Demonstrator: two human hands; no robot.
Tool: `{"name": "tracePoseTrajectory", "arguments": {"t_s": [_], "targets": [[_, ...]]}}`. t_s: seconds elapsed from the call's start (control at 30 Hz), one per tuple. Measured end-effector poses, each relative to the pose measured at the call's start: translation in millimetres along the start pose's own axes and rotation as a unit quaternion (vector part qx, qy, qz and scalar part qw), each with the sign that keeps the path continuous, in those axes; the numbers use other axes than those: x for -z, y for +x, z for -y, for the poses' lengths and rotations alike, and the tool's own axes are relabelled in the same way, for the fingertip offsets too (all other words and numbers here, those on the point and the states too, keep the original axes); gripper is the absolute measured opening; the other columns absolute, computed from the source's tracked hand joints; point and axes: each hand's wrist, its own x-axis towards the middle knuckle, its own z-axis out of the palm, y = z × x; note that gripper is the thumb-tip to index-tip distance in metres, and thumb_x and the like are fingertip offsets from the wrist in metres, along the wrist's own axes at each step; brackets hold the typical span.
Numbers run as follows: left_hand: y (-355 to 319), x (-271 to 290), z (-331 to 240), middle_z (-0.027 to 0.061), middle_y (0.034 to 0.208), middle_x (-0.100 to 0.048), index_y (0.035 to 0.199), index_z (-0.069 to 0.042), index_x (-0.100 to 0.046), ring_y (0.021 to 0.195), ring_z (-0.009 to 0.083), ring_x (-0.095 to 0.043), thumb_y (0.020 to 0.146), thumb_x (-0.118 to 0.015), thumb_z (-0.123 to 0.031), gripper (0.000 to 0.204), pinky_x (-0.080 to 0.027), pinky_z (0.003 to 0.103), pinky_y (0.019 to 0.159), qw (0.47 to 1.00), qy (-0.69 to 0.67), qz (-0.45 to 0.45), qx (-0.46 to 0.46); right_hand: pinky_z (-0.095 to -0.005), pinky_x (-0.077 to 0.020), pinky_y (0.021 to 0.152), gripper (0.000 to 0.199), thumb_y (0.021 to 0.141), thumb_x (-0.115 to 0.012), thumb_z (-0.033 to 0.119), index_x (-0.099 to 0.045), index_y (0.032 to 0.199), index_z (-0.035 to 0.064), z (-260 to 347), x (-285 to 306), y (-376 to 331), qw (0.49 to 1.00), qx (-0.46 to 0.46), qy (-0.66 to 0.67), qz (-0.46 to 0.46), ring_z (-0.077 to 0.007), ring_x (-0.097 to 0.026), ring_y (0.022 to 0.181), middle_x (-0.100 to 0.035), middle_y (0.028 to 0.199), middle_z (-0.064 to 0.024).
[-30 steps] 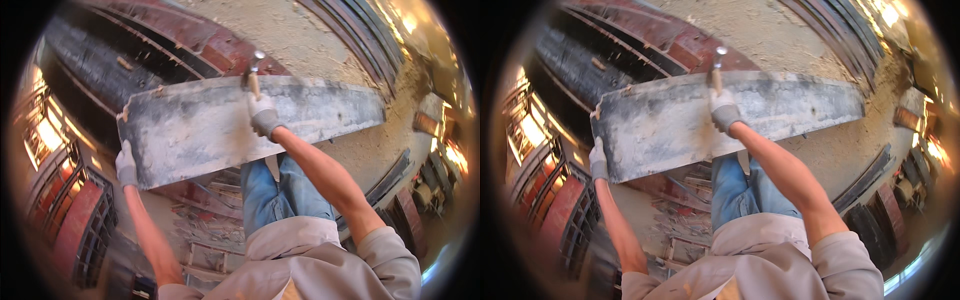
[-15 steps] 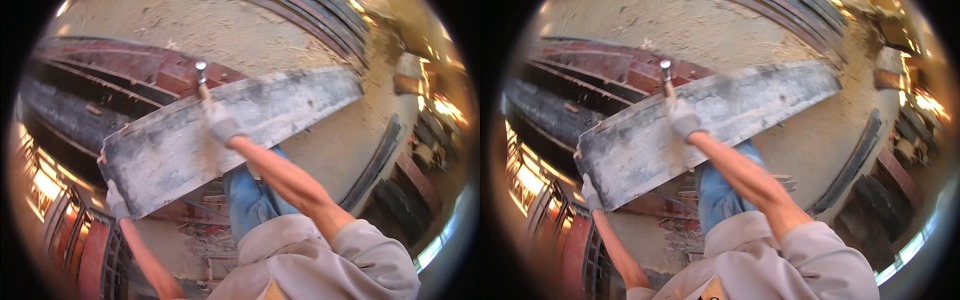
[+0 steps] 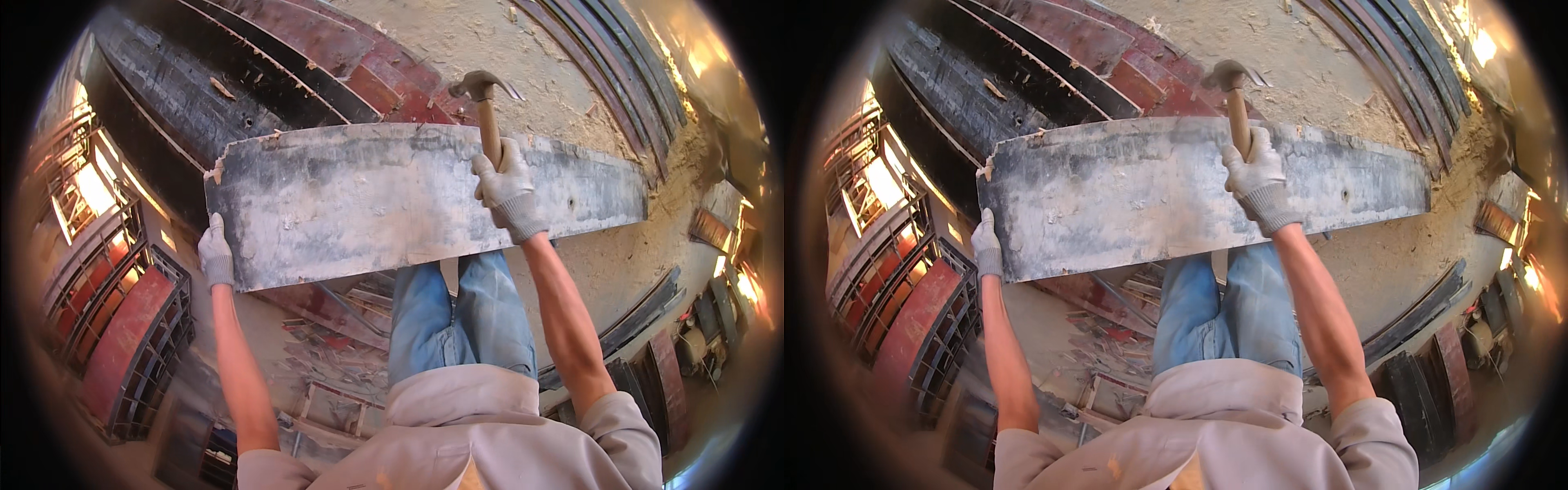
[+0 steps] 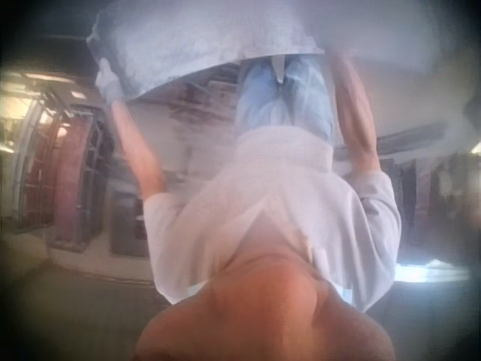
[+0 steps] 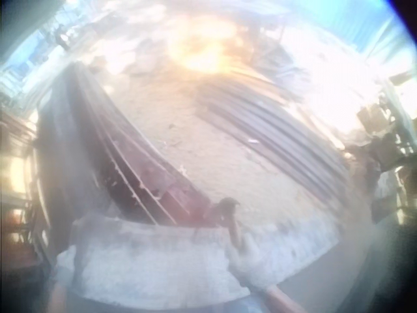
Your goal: The person uses a hammer to chip and scrape paint off curved wooden planks. They repeatedly strike the surface, flip the planks, and remove loose paint flakes, then place the treated planks aside.
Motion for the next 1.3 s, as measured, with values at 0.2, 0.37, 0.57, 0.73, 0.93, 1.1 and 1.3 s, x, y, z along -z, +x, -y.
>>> {"name": "tracePoseTrajectory", "arguments": {"t_s": [0.2, 0.37, 0.57, 0.73, 0.93, 1.1, 1.3], "targets": [[-3, -5, 2, 0.0195, 0.094, -0.073, 0.114, 0.002, -0.073, 0.088, 0.0302, -0.066, 0.103, -0.049, -0.065, 0.072, -0.049, 0.042, 0.085, 0.999, 0.014, -0.036, -0.020, -0.0338, -0.0456, 0.041, 0.039, 0.104, -0.058, 0.042, -0.053, 0.106, 0.0039, -6, -19, 6, 0.993, -0.078, 0.063, 0.064, -0.0125, -0.055, 0.047, -0.054, 0.064, -0.0035], [5, -7, 8, 0.0196, 0.098, -0.074, 0.118, 0.000, -0.073, 0.089, 0.0321, -0.066, 0.103, -0.048, -0.065, 0.070, -0.050, 0.043, 0.087, 1.000, 0.018, -0.005, 0.016, -0.0298, -0.0359, 0.033, 0.037, 0.107, -0.055, 0.041, -0.054, 0.106, 0.0043, 8, -19, 6, 0.989, -0.114, 0.093, 0.023, -0.0103, -0.042, 0.036, -0.045, 0.060, 0.0005], [6, -6, 14, 0.0207, 0.100, -0.074, 0.118, 0.000, -0.072, 0.094, 0.0331, -0.068, 0.102, -0.048, -0.066, 0.072, -0.050, 0.042, 0.089, 1.000, 0.019, 0.003, 0.001, -0.0335, -0.0391, 0.034, 0.041, 0.107, -0.053, 0.044, -0.056, 0.104, 0.0033, 7, -17, 10, 0.996, -0.073, 0.061, 0.001, -0.0129, -0.046, 0.037, -0.047, 0.058, 0.0005], [8, -9, 14, 0.0231, 0.104, -0.073, 0.119, 0.001, -0.071, 0.098, 0.0345, -0.068, 0.102, -0.048, -0.066, 0.073, -0.050, 0.043, 0.090, 1.000, -0.006, -0.014, -0.021, -0.0357, -0.0446, 0.039, 0.049, 0.105, -0.051, 0.050, -0.057, 0.101, 0.0021, 14, -7, 14, 0.985, -0.145, -0.039, 0.080, -0.0153, -0.052, 0.041, -0.052, 0.058, -0.0037], [6, -10, 11, 0.0249, 0.108, -0.073, 0.121, 0.002, -0.070, 0.103, 0.0355, -0.068, 0.103, -0.046, -0.064, 0.073, -0.049, 0.043, 0.092, 1.000, 0.003, -0.022, -0.006, -0.0319, -0.0422, 0.036, 0.047, 0.105, -0.053, 0.050, -0.056, 0.102, 0.0031, -11, -36, 2, 0.985, -0.138, 0.070, 0.076, -0.0137, -0.054, 0.042, -0.050, 0.059, -0.0008], [8, -10, 16, 0.0216, 0.108, -0.073, 0.123, 0.001, -0.070, 0.103, 0.0310, -0.067, 0.103, -0.048, -0.064, 0.072, -0.049, 0.041, 0.092, 1.000, -0.015, -0.002, -0.005, -0.0319, -0.0411, 0.037, 0.049, 0.106, -0.053, 0.051, -0.055, 0.100, 0.0025, -40, -59, -8, 0.982, -0.078, 0.171, -0.023, -0.0139, -0.048, 0.038, -0.047, 0.057, -0.0003], [21, -14, 28, 0.0116, 0.101, -0.070, 0.120, 0.003, -0.070, 0.092, 0.0224, -0.059, 0.103, -0.050, -0.064, 0.072, -0.047, 0.037, 0.090, 0.997, -0.073, 0.016, -0.004, -0.0343, -0.0427, 0.038, 0.049, 0.108, -0.051, 0.051, -0.056, 0.103, 0.0025, -54, -59, -13, 0.998, -0.042, 0.013, -0.038, -0.0151, -0.052, 0.041, -0.052, 0.057, -0.0041]]}}
